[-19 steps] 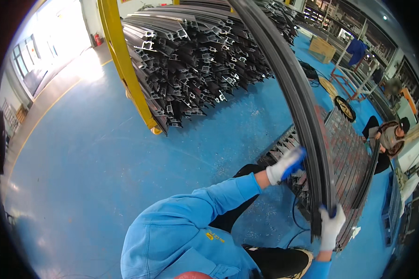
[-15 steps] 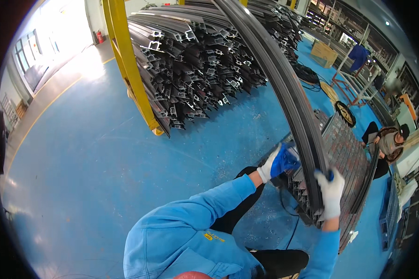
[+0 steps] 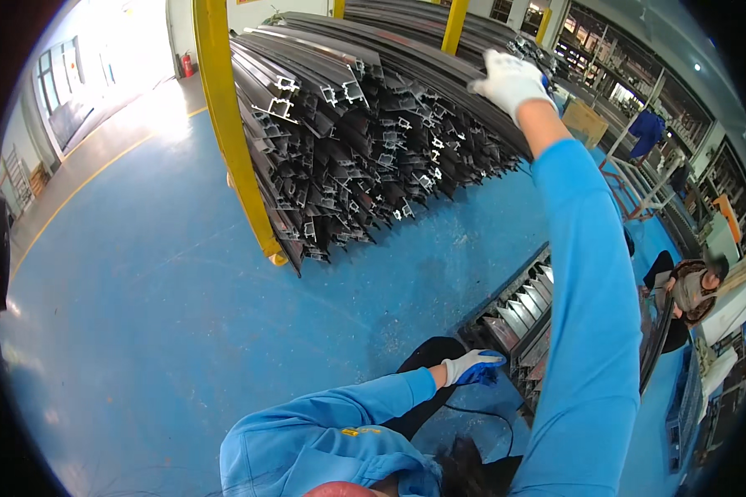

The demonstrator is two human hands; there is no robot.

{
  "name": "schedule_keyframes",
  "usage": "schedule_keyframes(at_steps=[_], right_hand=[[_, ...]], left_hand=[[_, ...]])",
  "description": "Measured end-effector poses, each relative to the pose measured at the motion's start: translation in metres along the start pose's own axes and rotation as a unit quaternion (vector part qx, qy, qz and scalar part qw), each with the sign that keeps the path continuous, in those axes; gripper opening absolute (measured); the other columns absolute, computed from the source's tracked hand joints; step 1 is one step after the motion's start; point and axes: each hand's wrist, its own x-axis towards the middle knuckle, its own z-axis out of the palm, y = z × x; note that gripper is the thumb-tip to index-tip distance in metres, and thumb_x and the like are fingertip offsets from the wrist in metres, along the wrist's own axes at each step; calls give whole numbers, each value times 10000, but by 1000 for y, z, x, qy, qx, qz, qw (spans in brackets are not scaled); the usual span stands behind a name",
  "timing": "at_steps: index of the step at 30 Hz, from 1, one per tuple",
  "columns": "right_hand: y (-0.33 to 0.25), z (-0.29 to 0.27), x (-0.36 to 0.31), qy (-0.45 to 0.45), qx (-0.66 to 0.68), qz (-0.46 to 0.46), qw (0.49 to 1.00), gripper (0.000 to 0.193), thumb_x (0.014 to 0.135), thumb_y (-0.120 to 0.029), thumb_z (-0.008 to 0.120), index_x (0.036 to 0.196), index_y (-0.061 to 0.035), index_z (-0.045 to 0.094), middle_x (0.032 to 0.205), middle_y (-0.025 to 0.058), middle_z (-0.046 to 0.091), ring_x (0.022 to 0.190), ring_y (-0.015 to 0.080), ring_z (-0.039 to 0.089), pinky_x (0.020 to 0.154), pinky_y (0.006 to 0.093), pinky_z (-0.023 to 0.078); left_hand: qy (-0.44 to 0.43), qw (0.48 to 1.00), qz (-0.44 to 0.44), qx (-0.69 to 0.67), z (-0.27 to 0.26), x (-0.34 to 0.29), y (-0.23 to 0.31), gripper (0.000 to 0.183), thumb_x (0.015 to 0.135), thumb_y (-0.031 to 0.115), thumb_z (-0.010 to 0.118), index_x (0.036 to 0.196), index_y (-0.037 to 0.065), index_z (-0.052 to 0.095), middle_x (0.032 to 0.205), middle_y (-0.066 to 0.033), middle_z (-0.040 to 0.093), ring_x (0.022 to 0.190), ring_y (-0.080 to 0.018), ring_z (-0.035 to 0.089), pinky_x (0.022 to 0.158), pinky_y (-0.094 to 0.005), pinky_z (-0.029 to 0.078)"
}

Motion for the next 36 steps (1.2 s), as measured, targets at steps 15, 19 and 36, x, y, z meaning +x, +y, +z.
schedule_keyframes(at_steps=[15, 19, 36], right_hand=[[-13, 41, -33, -5, 9, 81, 997, 476, 830, -473, 527, 1091, -77, 563, 1020, 157, 649, 940, 334, 612, 827, 413, 468], [-21, 40, -8, 12, 7, 82, 997, 451, 833, -463, 524, 1025, -59, 583, 956, 160, 660, 885, 361, 616, 786, 419, 482], [-4, 102, -114, -42, 381, 141, 913, 396, 836, -341, 555, 1055, -15, 613, 812, 113, 663, 714, 225, 617, 655, 330, 484]], left_hand=[[10, 999, 18, 35, 10, 6, 2, 317, 848, 224, 643, 1098, 31, 617, 971, -33, 627, 834, -129, 596, 751, -261, 503], [-14, 999, 41, 23, -7, 17, -12, 319, 844, 217, 647, 1102, 33, 615, 966, -30, 622, 836, -128, 593, 756, -255, 502], [-25, 995, 79, 51, 2, 17, -5, 330, 839, 175, 644, 1126, 14, 614, 1054, -62, 649, 903, -128, 600, 808, -235, 490]])
